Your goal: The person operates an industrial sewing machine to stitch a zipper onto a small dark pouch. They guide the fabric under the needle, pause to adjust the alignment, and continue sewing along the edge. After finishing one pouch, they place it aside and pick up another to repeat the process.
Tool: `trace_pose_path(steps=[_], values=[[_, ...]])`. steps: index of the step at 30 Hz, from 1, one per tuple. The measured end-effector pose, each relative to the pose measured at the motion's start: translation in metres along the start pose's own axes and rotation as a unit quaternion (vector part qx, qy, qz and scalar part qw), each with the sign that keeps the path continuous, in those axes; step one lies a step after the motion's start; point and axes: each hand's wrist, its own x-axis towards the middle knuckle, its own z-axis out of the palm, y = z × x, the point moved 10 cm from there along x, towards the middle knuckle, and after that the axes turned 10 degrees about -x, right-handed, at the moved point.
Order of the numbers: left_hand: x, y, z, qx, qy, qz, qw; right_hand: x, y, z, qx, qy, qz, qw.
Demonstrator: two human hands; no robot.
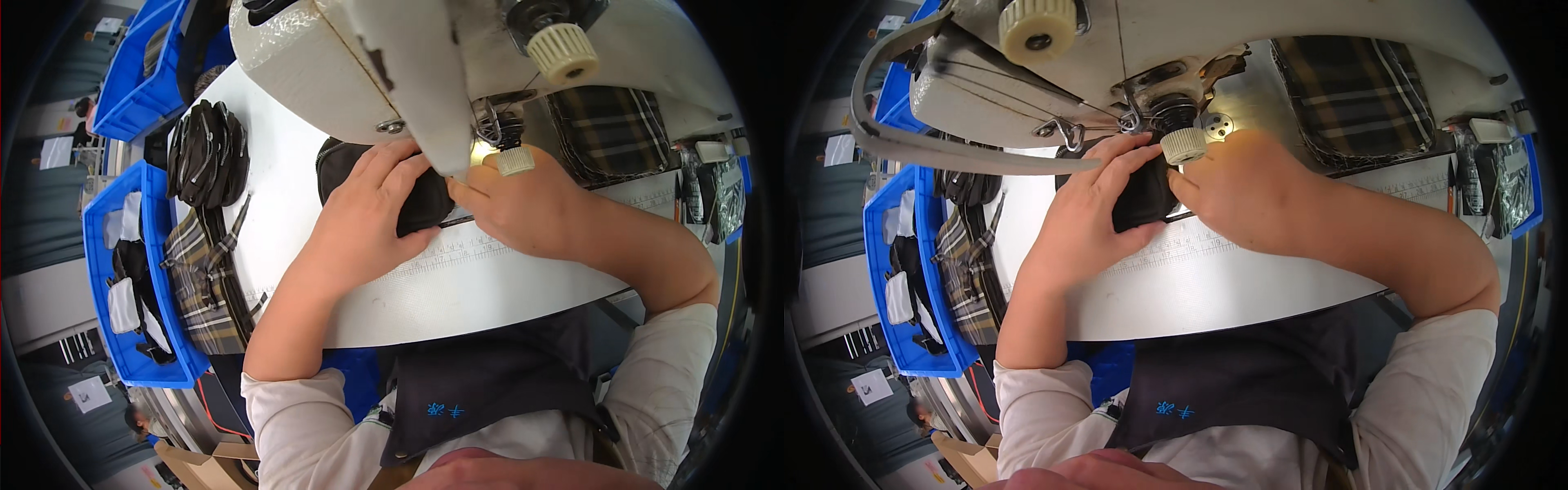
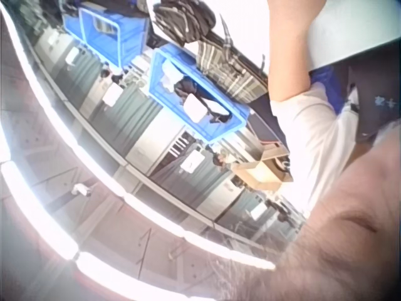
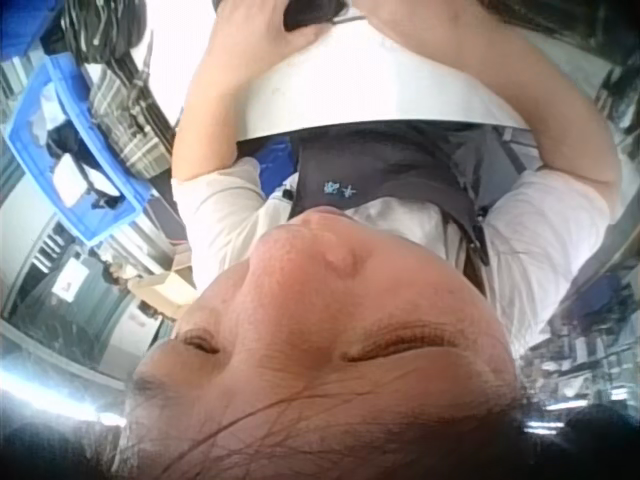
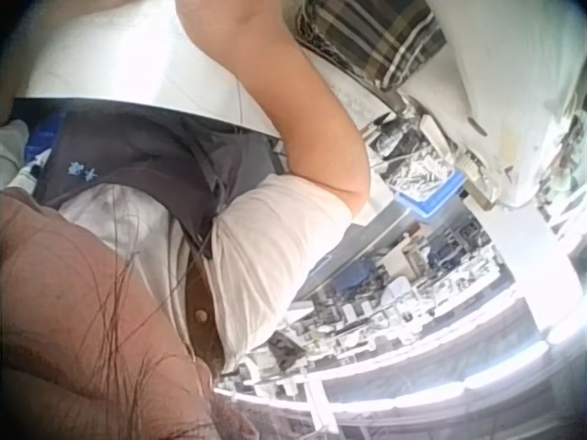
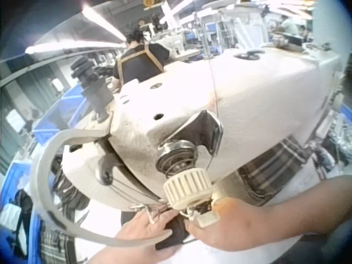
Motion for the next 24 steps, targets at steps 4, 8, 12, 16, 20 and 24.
trace_pose_path(steps=[4,8,12,16,20,24], values=[[0.001,-0.008,-0.005,-0.023,0.009,0.038,0.999,-0.004,-0.022,-0.007,0.003,0.023,-0.038,0.999],[0.001,-0.008,-0.004,-0.014,0.037,-0.018,0.999,-0.005,-0.034,-0.016,-0.042,0.094,-0.071,0.992],[0.006,0.006,-0.002,0.077,0.102,0.025,0.991,-0.01,-0.042,-0.015,-0.066,0.121,-0.076,0.988],[0.008,0.014,-0.002,0.126,0.142,0.084,0.978,-0.012,-0.045,-0.019,-0.087,0.123,-0.075,0.986],[0.006,0.01,0.005,0.133,0.12,0.103,0.978,-0.014,-0.045,-0.017,-0.069,0.152,-0.065,0.984],[0.005,0.012,0.006,0.142,0.119,0.113,0.976,-0.013,-0.045,-0.015,-0.063,0.134,-0.072,0.986]])
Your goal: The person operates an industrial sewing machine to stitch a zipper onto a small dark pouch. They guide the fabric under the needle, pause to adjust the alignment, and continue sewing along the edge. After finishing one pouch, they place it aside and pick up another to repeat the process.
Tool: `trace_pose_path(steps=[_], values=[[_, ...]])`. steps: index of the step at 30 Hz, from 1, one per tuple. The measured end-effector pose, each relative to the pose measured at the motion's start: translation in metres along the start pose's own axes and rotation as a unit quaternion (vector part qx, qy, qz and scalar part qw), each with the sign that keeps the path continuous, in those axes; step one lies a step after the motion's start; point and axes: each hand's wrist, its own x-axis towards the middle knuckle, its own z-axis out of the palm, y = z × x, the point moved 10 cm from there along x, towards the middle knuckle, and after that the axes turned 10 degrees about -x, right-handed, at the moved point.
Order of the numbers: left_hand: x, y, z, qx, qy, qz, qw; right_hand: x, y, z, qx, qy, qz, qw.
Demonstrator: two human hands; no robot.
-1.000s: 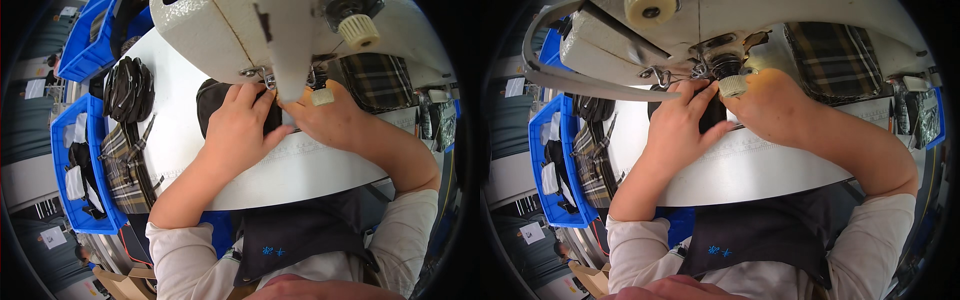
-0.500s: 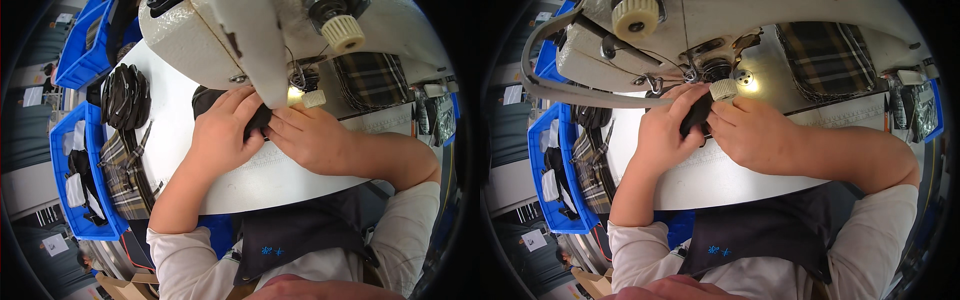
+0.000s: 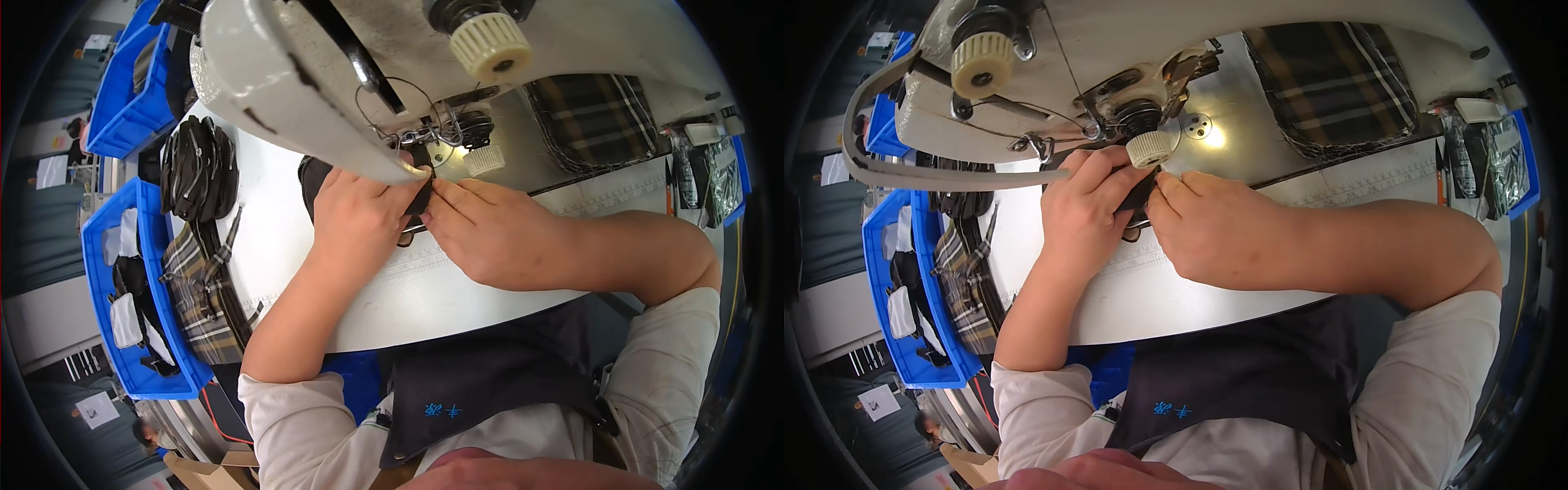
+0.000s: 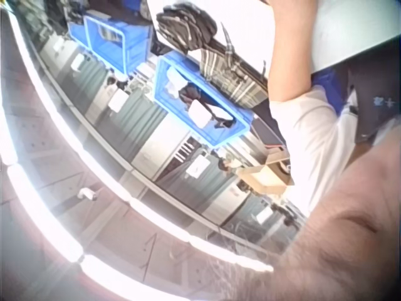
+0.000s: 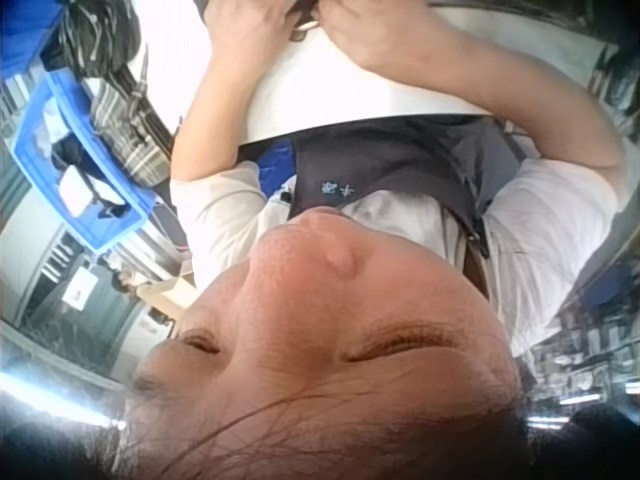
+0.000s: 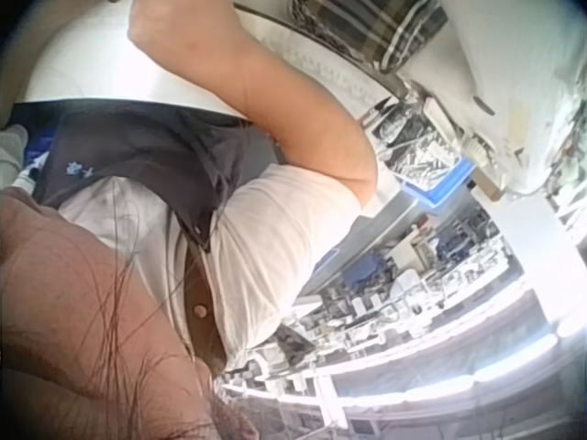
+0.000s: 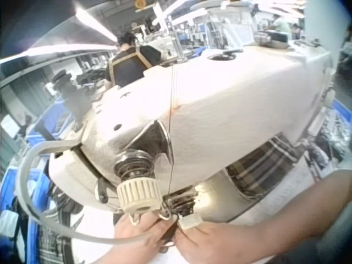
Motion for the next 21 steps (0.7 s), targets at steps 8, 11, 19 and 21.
trace_pose_path(steps=[8,11,19,21], values=[[-0.0067,-0.0026,0.0054,-0.006,-0.016,-0.045,0.999,-0.0001,0.0013,0.0016,0.043,-0.013,0.024,0.999],[-0.001,0.0046,0.001,-0.007,-0.005,-0.037,0.999,0.0,-0.0007,-0.0004,0.018,-0.01,0.012,1.0],[-0.0007,0.0042,0.0025,-0.007,-0.022,-0.056,0.998,0.0003,-0.0009,0.0016,0.017,-0.025,0.018,0.999],[0.0002,0.0023,0.0018,-0.01,-0.018,-0.054,0.998,0.001,-0.0005,0.0013,0.009,-0.022,0.018,1.0]])
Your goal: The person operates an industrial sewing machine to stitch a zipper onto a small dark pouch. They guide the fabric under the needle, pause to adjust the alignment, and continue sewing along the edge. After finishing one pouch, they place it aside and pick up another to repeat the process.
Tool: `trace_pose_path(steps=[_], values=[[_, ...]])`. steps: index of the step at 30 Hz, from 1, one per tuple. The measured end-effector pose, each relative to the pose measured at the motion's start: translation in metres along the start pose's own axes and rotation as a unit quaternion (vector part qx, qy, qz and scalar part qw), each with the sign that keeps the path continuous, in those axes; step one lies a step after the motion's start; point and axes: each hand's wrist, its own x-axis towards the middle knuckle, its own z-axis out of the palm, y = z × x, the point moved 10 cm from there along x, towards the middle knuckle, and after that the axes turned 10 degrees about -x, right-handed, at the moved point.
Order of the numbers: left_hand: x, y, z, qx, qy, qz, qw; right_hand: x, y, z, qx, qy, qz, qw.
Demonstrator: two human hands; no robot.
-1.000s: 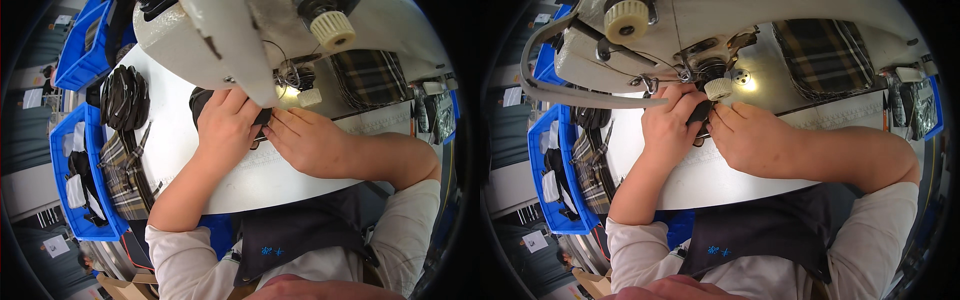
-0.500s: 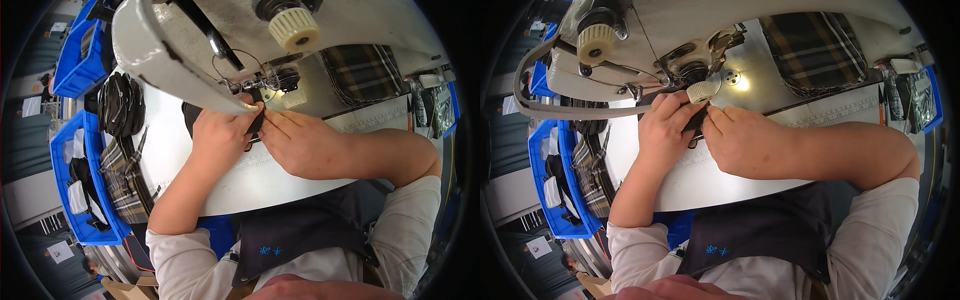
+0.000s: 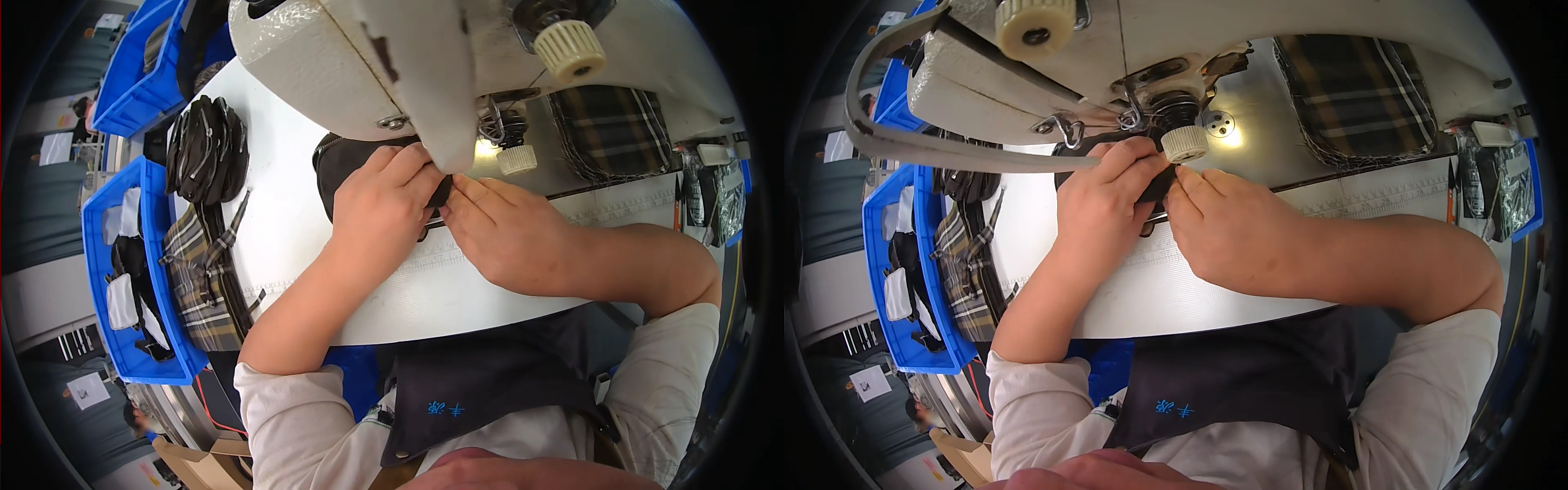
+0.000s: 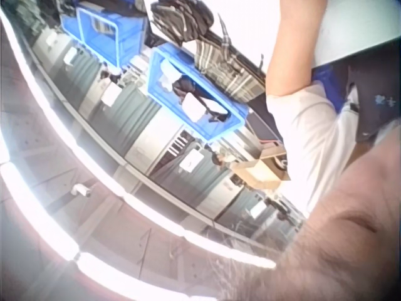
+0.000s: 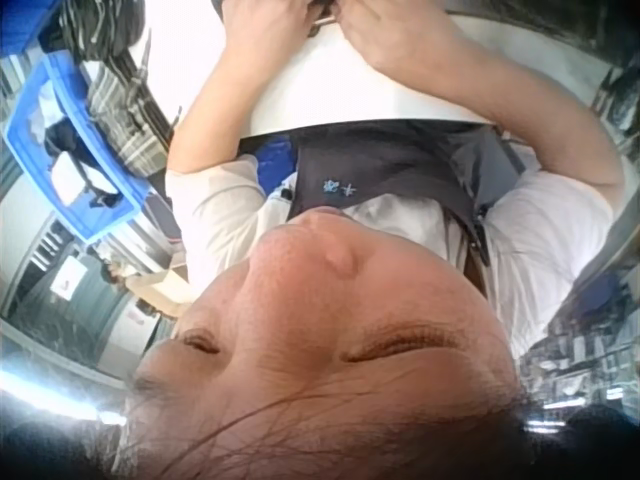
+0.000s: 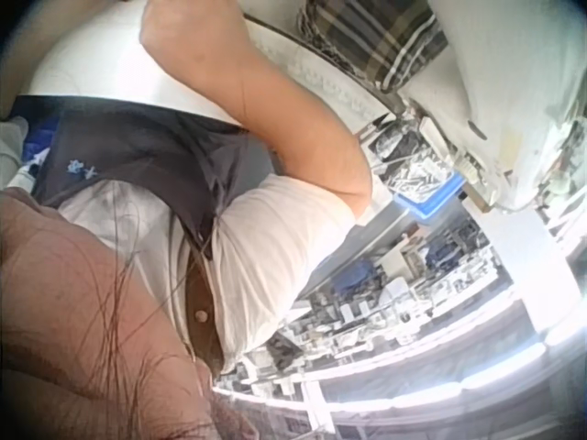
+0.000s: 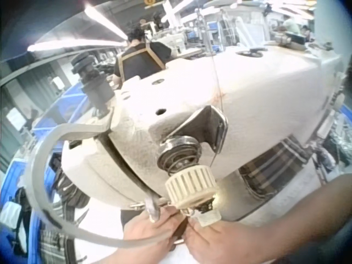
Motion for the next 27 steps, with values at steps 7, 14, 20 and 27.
trace_pose_path(steps=[7,14,20,27], values=[[0.005,-0.013,0.003,0.02,-0.005,-0.011,1.0,0.005,0.01,0.005,-0.015,-0.02,-0.009,1.0],[0.004,-0.02,-0.011,-0.097,-0.053,-0.028,0.994,0.006,0.016,0.004,0.018,-0.006,0.022,1.0],[0.002,-0.028,-0.004,-0.139,-0.101,-0.071,0.983,0.005,0.01,-0.002,-0.057,0.007,-0.008,0.998],[0.004,-0.027,0.0,-0.066,-0.067,-0.032,0.995,0.003,0.008,-0.001,-0.065,0.004,-0.012,0.998]])
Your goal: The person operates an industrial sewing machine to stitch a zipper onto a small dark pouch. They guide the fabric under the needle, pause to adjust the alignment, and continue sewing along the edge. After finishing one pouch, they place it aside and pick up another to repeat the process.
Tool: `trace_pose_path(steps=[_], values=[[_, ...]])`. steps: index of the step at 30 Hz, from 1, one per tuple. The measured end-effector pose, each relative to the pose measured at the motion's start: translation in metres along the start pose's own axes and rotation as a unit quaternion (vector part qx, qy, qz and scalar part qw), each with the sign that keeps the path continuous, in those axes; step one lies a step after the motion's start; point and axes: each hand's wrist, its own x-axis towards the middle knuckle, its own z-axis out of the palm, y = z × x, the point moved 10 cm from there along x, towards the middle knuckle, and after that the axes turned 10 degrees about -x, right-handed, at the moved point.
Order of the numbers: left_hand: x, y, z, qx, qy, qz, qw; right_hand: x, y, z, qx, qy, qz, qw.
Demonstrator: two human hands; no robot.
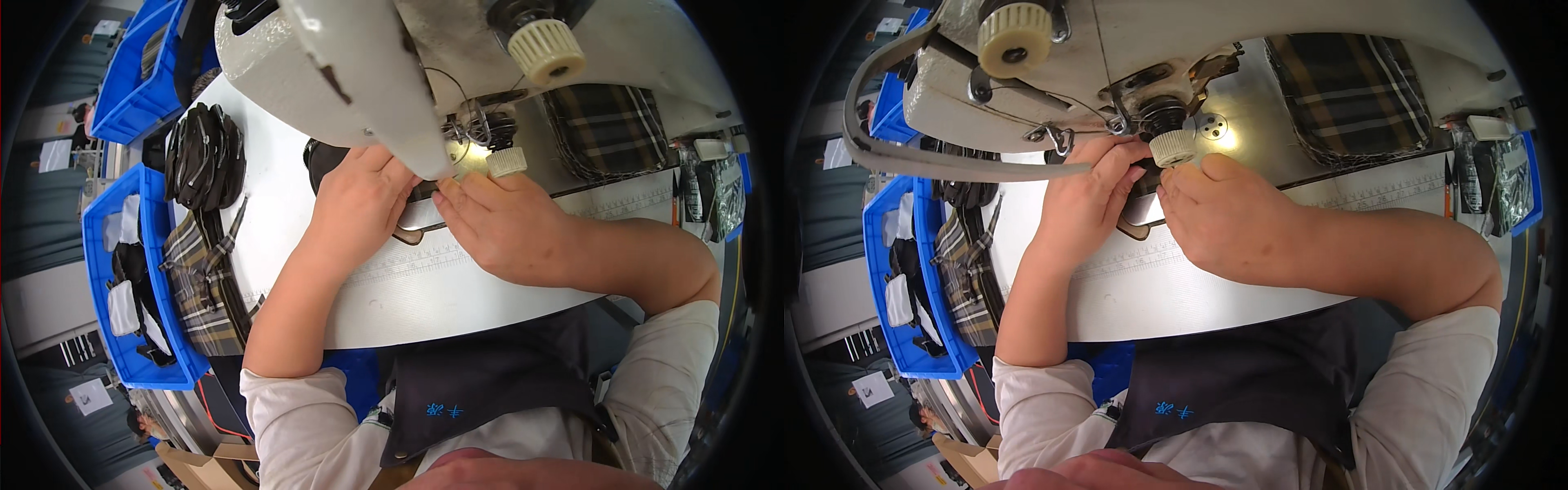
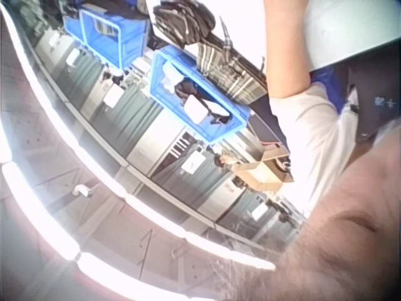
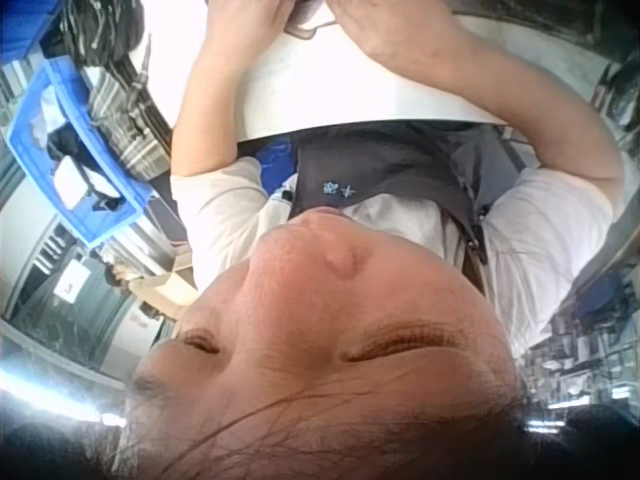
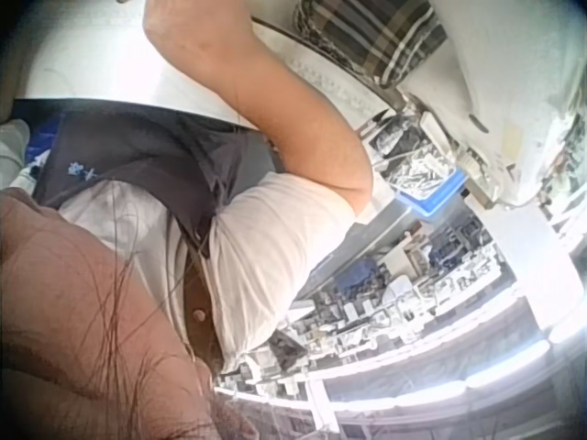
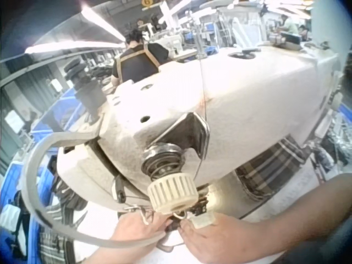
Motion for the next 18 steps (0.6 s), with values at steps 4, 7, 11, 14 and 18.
trace_pose_path(steps=[4,7,11,14,18], values=[[-0.002,-0.003,-0.002,-0.033,0.028,-0.008,0.999,-0.001,-0.001,-0.001,-0.011,0.002,-0.009,1.0],[-0.003,-0.008,-0.002,-0.071,0.034,-0.011,0.997,-0.002,-0.004,-0.003,-0.006,-0.018,-0.03,0.999],[-0.002,-0.006,-0.002,-0.081,0.03,-0.006,0.996,-0.002,-0.005,0.0,0.005,-0.015,-0.03,0.999],[0.0,0.002,-0.006,-0.07,0.05,0.012,0.996,-0.001,-0.004,-0.002,0.005,-0.016,-0.029,0.999],[0.0,0.003,-0.006,-0.055,0.067,0.03,0.996,0.0,-0.003,-0.002,0.012,-0.014,-0.024,1.0]])
